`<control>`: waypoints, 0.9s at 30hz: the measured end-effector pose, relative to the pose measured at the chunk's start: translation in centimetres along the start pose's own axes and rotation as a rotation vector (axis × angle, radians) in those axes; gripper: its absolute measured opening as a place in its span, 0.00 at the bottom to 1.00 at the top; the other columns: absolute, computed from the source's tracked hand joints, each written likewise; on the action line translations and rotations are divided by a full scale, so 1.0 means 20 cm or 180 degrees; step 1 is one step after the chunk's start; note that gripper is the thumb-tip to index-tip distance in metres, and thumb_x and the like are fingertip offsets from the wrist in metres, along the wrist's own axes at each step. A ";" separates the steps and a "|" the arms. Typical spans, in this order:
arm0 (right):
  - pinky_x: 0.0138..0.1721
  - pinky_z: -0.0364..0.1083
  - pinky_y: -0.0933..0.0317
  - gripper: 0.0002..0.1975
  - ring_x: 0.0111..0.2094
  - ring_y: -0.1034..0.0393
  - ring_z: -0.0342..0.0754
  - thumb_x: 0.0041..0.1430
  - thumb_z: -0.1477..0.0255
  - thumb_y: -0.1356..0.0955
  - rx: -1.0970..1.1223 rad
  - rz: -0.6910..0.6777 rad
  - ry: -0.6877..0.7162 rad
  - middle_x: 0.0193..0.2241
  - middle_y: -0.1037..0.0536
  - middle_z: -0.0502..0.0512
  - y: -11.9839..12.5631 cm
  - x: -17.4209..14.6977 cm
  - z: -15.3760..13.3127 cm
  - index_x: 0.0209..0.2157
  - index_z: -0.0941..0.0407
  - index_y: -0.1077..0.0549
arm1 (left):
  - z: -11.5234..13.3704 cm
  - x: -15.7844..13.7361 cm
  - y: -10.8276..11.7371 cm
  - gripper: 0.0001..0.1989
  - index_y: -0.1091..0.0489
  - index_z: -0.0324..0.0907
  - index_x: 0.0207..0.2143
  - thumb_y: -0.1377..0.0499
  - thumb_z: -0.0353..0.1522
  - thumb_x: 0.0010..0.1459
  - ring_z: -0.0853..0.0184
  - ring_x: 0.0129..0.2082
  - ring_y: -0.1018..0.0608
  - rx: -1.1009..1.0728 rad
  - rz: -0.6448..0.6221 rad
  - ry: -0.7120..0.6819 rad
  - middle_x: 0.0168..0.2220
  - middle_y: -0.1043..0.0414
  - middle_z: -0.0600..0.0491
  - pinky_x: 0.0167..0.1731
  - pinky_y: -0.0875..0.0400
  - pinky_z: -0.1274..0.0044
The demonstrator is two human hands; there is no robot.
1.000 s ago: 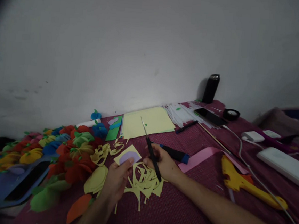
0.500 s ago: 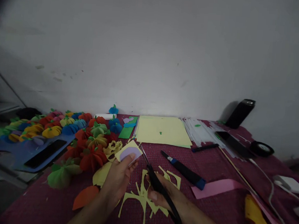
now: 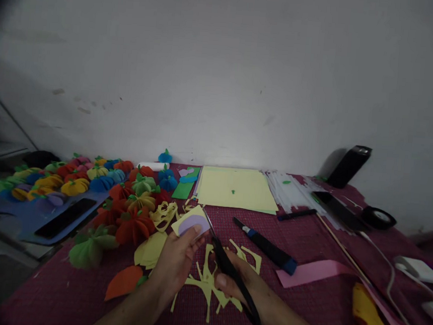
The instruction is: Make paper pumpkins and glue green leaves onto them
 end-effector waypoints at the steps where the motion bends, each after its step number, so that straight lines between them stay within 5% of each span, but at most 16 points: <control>1: 0.31 0.44 0.43 0.23 0.29 0.40 0.44 0.58 0.54 0.37 -0.0007 0.0006 0.0004 0.30 0.33 0.51 0.00 0.00 0.01 0.47 0.56 0.35 | 0.00 0.00 0.00 0.09 0.27 0.37 0.29 0.34 0.28 0.42 0.67 0.30 0.23 -0.0008 0.0002 0.0010 0.29 0.24 0.52 0.36 0.30 0.74; 27: 0.28 0.43 0.42 0.28 0.26 0.40 0.43 0.57 0.53 0.37 -0.0001 0.0126 -0.0131 0.27 0.33 0.50 0.00 0.02 0.06 0.54 0.55 0.39 | -0.01 0.00 0.00 0.08 0.28 0.36 0.28 0.34 0.27 0.42 0.68 0.29 0.24 -0.0117 0.0052 -0.0026 0.28 0.25 0.52 0.34 0.29 0.76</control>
Point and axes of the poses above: each hand's wrist, its own x-axis towards the middle knuckle, its own y-axis out of the back of the hand, z = x × y, the point moved 8 cm from there along x, towards the middle knuckle
